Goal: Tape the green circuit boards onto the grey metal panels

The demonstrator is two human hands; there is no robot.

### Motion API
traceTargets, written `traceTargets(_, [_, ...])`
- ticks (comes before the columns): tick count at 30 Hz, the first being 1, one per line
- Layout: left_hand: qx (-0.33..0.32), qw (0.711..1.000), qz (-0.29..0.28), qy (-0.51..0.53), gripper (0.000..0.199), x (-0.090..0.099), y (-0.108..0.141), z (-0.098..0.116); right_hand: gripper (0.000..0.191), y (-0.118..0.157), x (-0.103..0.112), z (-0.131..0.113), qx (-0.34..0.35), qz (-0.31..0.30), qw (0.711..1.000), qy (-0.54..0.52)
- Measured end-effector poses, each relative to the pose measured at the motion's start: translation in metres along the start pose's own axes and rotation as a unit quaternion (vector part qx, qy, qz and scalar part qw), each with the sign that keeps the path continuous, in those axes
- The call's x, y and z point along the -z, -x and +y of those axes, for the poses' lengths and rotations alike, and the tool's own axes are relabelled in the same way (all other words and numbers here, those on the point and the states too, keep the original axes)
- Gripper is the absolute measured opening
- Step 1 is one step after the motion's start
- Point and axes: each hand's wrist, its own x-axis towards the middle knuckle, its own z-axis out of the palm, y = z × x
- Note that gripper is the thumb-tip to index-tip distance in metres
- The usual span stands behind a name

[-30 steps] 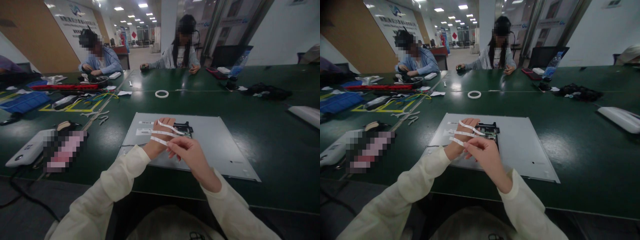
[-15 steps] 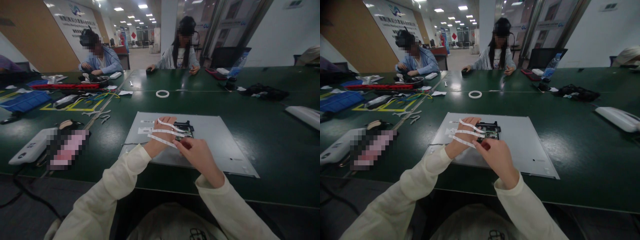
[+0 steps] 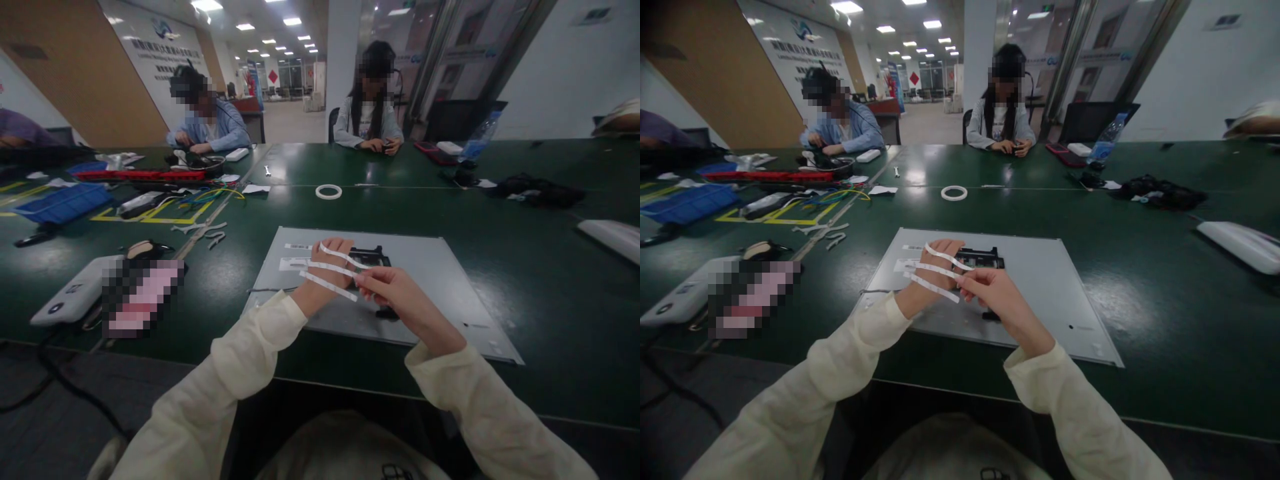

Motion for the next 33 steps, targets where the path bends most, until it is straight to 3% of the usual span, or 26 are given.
traceTargets(3, [0.005,1.000,0.008,-0.021,0.036,0.001,-0.001,0.001,0.038,0.007,-0.002,0.000,-0.012,-0.010,0.999,-0.042])
traceTargets(8, [0.019,0.999,0.005,-0.028,0.033,0.000,-0.003,0.000,0.036,0.023,-0.001,-0.019,0.044,-0.002,0.999,-0.019])
traceTargets(13, [0.050,0.998,0.033,0.008,0.031,0.003,-0.007,-0.018,0.033,0.027,0.025,-0.035,0.106,0.104,0.985,-0.086])
traceTargets(17, [0.050,0.994,0.055,0.081,0.025,0.006,-0.010,-0.027,0.038,0.007,0.059,-0.016,0.077,0.170,0.980,-0.064])
traceTargets(21, [0.020,0.994,0.054,0.097,0.028,0.007,-0.012,-0.023,0.047,-0.014,0.081,0.012,0.001,0.162,0.986,-0.039])
traceTargets(28, [-0.011,0.995,0.053,0.088,0.034,0.004,-0.022,-0.005,0.047,-0.023,0.086,0.024,-0.010,0.132,0.991,0.000])
traceTargets(33, [-0.046,0.996,-0.026,0.072,0.035,-0.011,-0.031,0.008,0.037,-0.024,0.086,0.033,-0.050,0.155,0.984,0.072])
